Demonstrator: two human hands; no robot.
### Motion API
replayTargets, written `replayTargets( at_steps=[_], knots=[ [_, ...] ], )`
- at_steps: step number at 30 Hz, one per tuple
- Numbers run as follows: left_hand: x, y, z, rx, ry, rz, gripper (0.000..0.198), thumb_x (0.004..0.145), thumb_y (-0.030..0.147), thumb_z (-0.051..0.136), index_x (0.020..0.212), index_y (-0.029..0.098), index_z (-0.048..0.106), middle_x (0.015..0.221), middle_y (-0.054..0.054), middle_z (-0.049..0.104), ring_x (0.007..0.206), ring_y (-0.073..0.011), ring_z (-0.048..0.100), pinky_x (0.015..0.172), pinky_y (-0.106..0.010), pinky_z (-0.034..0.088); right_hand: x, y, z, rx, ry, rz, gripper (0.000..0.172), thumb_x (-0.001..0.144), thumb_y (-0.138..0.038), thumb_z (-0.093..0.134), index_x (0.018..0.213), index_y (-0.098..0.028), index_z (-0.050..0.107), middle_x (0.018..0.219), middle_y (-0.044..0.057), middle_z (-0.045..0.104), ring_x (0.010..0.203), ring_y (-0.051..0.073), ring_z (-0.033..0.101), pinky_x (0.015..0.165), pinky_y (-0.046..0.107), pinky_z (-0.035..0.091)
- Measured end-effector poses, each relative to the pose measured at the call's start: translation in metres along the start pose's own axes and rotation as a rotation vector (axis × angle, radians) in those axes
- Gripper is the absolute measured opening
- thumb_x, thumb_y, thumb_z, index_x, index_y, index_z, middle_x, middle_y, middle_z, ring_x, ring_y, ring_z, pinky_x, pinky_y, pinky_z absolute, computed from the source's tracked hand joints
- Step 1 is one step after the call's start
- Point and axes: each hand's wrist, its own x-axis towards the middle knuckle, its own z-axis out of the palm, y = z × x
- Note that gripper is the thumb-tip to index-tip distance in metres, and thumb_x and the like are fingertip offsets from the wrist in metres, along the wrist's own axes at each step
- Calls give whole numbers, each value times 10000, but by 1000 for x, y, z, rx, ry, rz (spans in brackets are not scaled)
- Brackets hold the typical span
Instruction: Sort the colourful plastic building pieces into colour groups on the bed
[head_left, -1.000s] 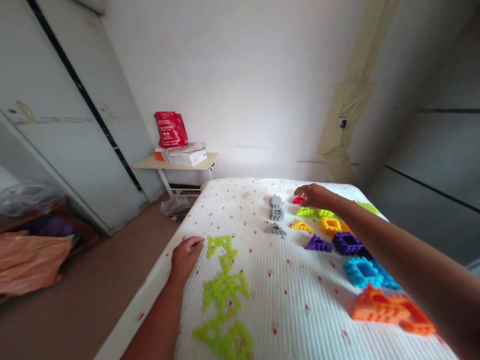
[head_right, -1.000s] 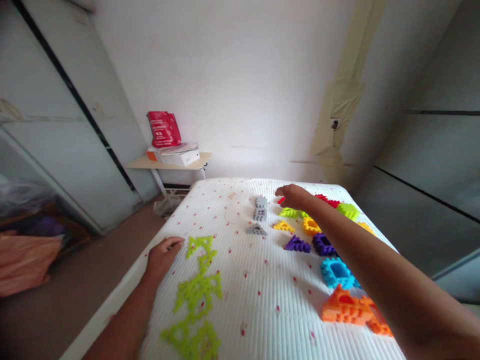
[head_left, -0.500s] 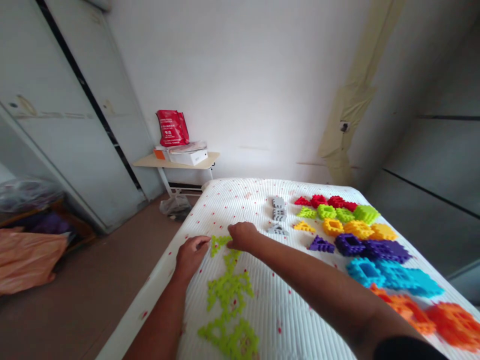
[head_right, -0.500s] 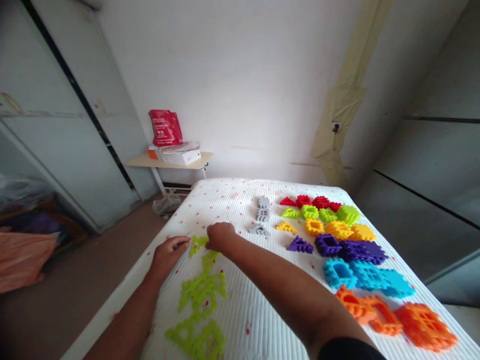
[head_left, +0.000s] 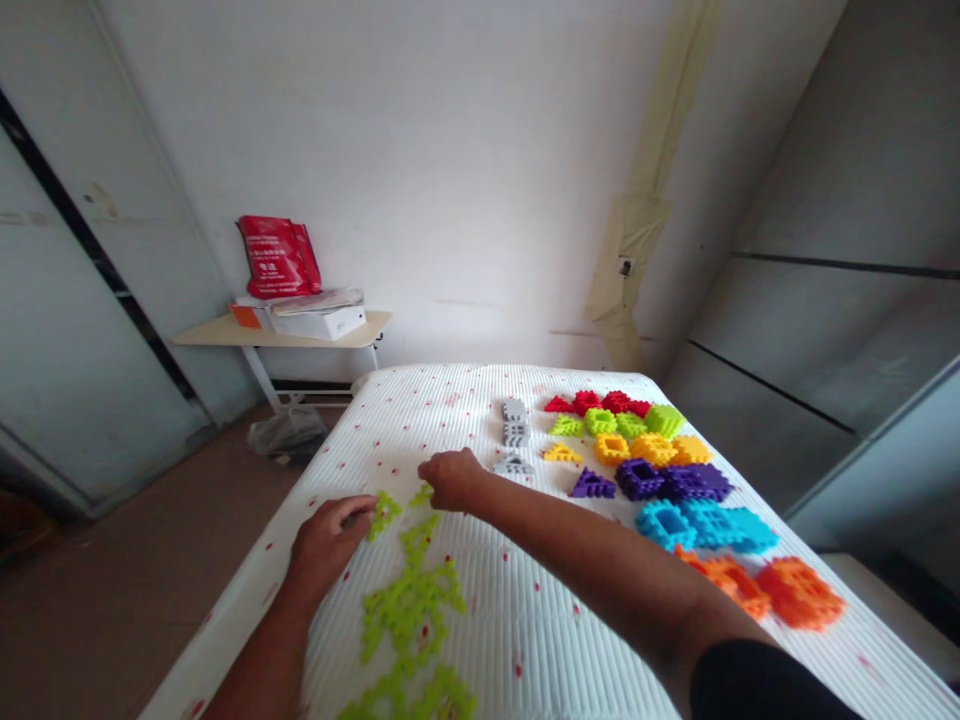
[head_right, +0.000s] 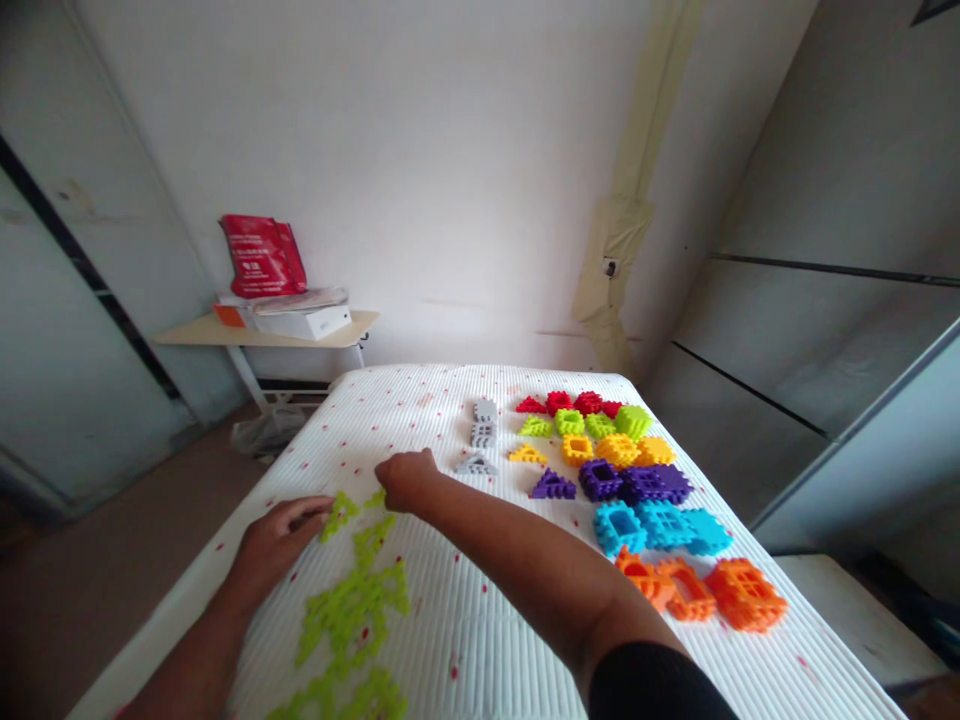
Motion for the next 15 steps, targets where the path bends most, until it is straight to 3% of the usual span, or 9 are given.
replayTargets(
  at_steps=[4,8,12,15],
  knots=[
    [1,1,-1,11,10,3,359,646,460,541,857,218,699,950,-55,702,907,-226,629,877,-338,468,-17,37,-30,25,105,-13,459,713,-251,619,1166,-236,546,1129,67,634,997,238,597,812,383,467],
    [1,-2,-1,12,17,-3,354,652,472,542,857,229,698,943,-47,702,891,-223,632,864,-335,474,-45,104,-57,56,158,117,501,688,-176,649,1181,-211,561,1030,42,674,932,186,614,761,259,453],
    [2,-3,0,14,20,-25,357,656,477,537,861,231,695,964,-46,698,902,-224,629,863,-332,473,-76,173,-58,-8,123,329,503,677,-125,635,1167,-226,580,1005,23,687,847,160,634,697,215,445],
    [3,-4,1,33,27,-32,341,656,481,539,841,242,698,944,-36,704,882,-220,634,846,-319,478,-92,206,-45,-75,77,405,477,692,-130,607,1159,-230,595,1003,34,690,831,172,640,681,221,449]
  ],
)
